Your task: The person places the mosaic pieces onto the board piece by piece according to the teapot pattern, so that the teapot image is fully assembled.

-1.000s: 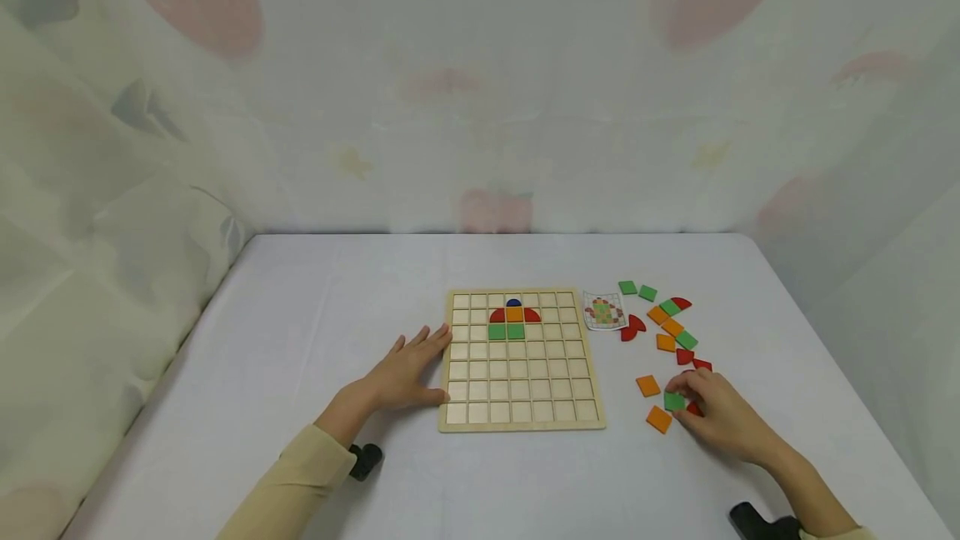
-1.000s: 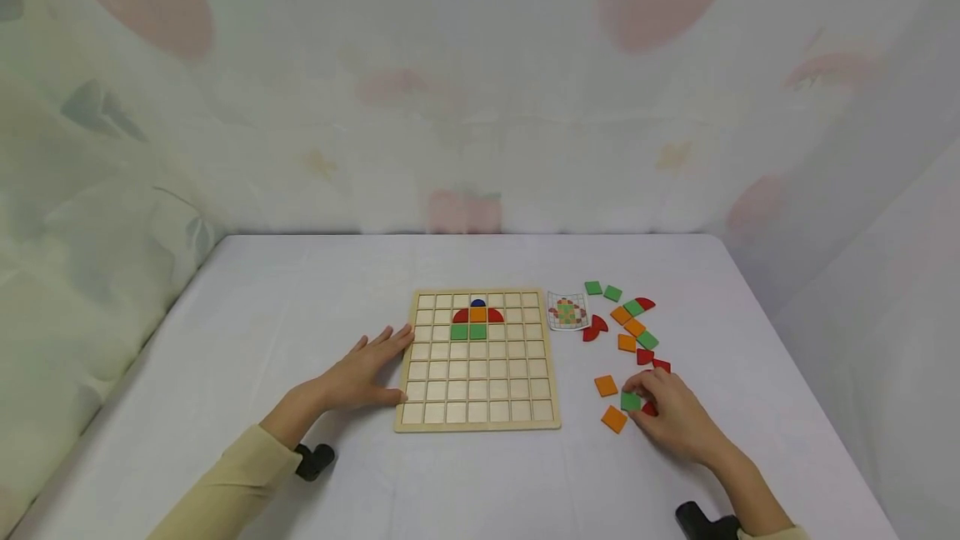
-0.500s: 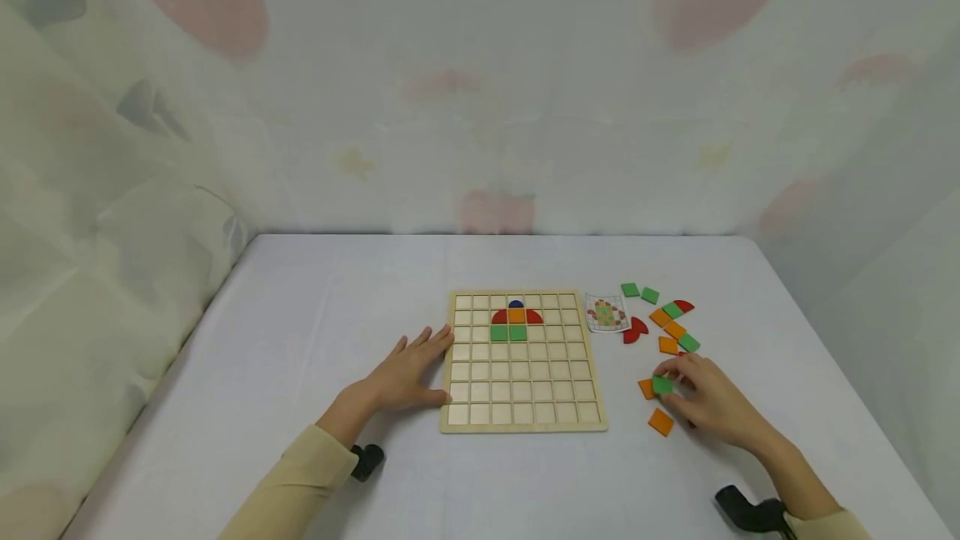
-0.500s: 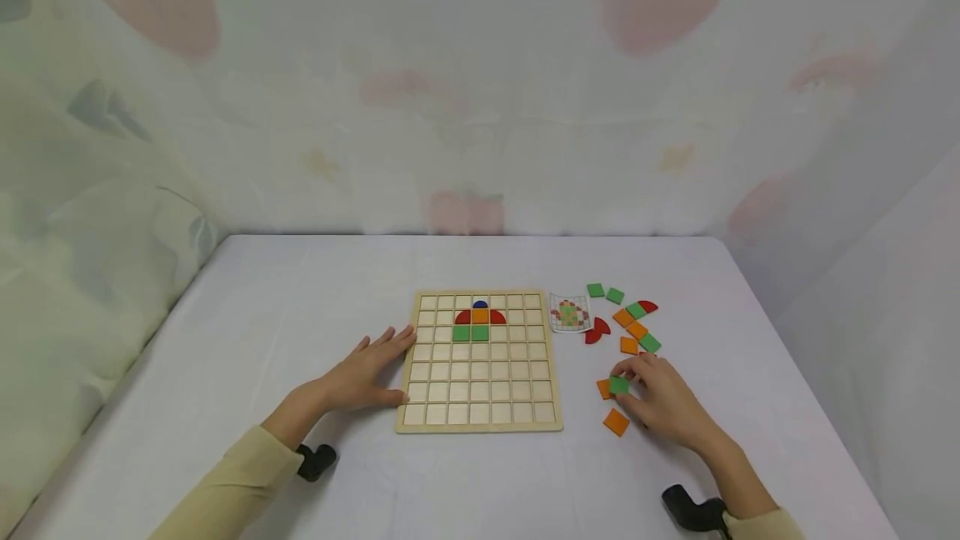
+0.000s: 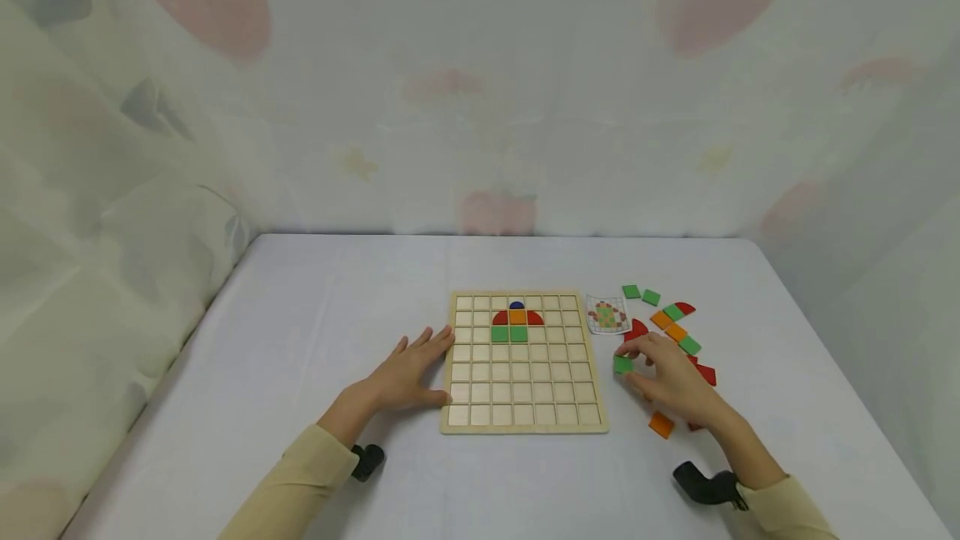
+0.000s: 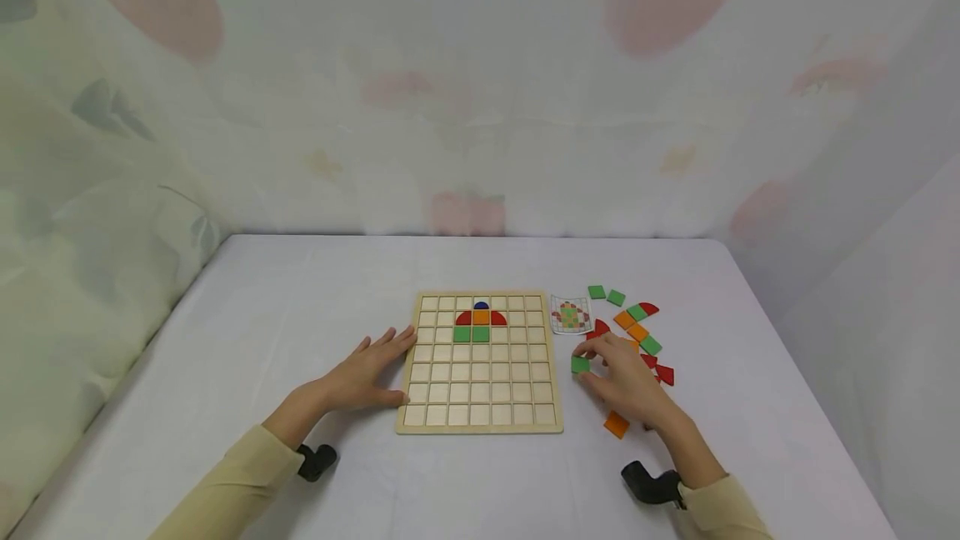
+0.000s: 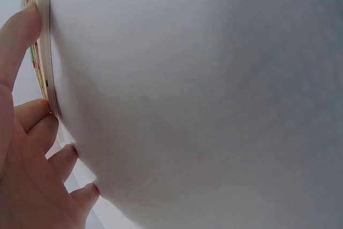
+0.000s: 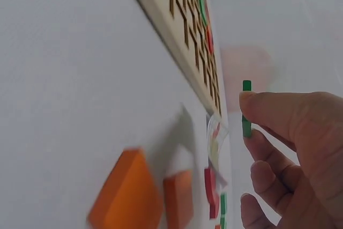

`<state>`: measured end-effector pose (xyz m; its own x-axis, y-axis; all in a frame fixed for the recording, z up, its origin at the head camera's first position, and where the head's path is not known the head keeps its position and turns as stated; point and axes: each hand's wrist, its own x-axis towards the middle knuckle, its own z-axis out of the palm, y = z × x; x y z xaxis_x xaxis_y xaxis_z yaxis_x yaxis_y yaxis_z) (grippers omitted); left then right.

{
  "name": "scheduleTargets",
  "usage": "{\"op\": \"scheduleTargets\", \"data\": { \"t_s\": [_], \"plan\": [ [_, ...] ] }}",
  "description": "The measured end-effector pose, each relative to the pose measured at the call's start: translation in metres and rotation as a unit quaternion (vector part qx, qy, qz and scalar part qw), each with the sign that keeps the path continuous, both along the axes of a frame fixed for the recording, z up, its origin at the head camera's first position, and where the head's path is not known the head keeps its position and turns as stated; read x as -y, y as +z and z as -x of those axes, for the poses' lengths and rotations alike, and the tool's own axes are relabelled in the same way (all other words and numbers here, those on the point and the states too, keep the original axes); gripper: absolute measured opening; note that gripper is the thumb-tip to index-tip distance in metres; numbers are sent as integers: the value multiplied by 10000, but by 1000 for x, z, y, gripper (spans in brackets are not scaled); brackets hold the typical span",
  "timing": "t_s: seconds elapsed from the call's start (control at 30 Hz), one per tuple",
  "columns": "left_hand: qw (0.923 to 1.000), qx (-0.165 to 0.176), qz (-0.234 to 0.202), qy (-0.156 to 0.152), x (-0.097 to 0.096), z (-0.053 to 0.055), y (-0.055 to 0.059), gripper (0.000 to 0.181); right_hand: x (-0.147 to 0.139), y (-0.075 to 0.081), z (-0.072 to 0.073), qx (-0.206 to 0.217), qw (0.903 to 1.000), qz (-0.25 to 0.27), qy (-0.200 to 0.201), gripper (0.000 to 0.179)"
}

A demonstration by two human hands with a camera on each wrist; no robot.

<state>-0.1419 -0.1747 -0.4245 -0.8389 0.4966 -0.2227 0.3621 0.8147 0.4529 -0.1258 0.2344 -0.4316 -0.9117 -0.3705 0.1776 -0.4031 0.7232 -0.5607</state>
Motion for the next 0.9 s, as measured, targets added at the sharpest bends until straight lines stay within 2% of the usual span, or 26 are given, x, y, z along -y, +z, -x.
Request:
{"op": "scheduleTargets", "data": {
  "t_s": [0.23, 0.47, 0.7, 0.9],
  "plan": [
    [10000, 51, 9, 42, -1, -1, 3, 90, 24, 4, 13, -22, 10000, 24, 65, 31],
    [9999, 6, 105, 33, -1, 0, 1, 90, 46, 4, 26, 30, 9998, 165, 104, 29],
    [9999, 11, 95, 53, -1, 1, 0, 90, 68, 6, 38, 263, 9992, 247, 191, 26],
    [9999, 19, 102, 46, -1, 1, 0, 91, 81, 3, 48, 197, 9991, 120, 343, 23]
  ]
}}
